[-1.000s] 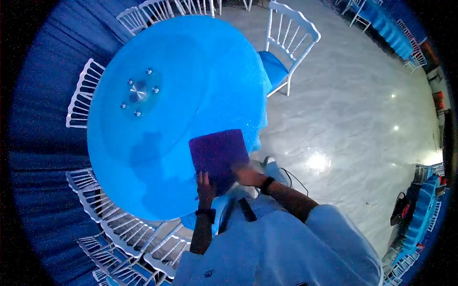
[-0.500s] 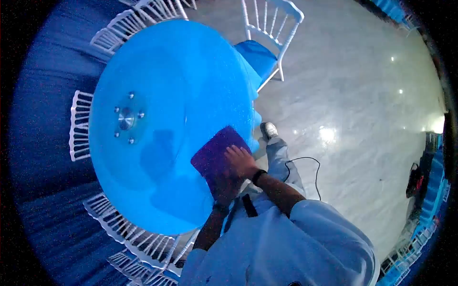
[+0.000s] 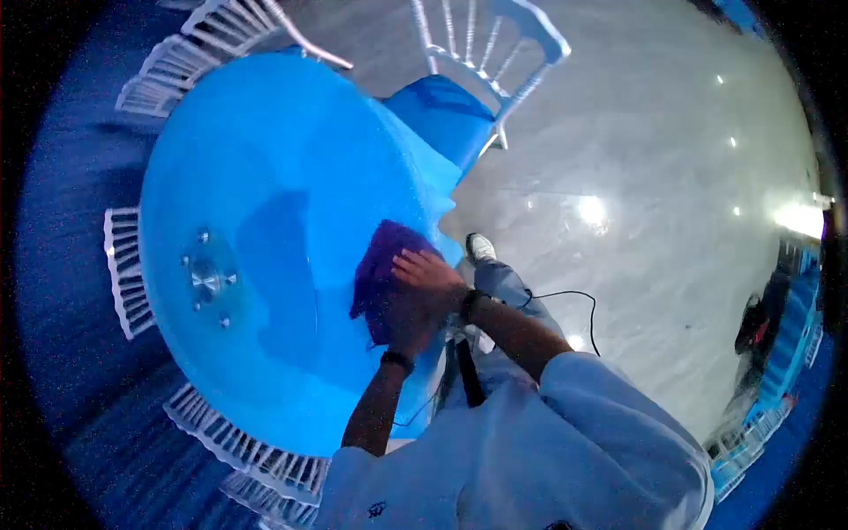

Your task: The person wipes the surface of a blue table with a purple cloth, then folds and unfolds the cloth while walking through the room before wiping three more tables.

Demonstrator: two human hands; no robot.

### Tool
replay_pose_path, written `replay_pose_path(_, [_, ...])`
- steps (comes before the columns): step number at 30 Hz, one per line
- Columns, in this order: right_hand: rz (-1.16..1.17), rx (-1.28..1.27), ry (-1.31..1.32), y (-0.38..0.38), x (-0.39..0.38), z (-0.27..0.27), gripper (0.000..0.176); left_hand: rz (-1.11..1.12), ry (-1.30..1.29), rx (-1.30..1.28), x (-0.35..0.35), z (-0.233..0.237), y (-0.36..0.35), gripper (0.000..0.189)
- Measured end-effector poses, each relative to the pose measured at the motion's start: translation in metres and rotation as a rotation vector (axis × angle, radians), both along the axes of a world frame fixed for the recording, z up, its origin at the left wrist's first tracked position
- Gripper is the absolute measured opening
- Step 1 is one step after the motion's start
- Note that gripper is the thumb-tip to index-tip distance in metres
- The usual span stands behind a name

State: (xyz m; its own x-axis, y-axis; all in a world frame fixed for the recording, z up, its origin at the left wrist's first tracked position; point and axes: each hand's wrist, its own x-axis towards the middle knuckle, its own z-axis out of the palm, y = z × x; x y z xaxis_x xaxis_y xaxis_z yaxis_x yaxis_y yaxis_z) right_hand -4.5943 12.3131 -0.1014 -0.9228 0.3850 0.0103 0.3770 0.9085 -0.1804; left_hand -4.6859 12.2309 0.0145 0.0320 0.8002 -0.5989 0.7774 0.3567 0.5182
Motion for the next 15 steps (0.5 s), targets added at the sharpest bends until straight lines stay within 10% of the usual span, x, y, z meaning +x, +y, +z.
replay_pose_path(2, [0.058,-0.039,0.049,0.039,-0.013,-0.011,0.055,0.146,0.598,0.235,0.013,0.009,0.032,0.050])
replay_pose_path(15, [-0.048,-0.036,-0.045,0.037,-0.033,0.044,0.067,0.430,0.432,0.571,0.005,-0.107,-0.039,0.065])
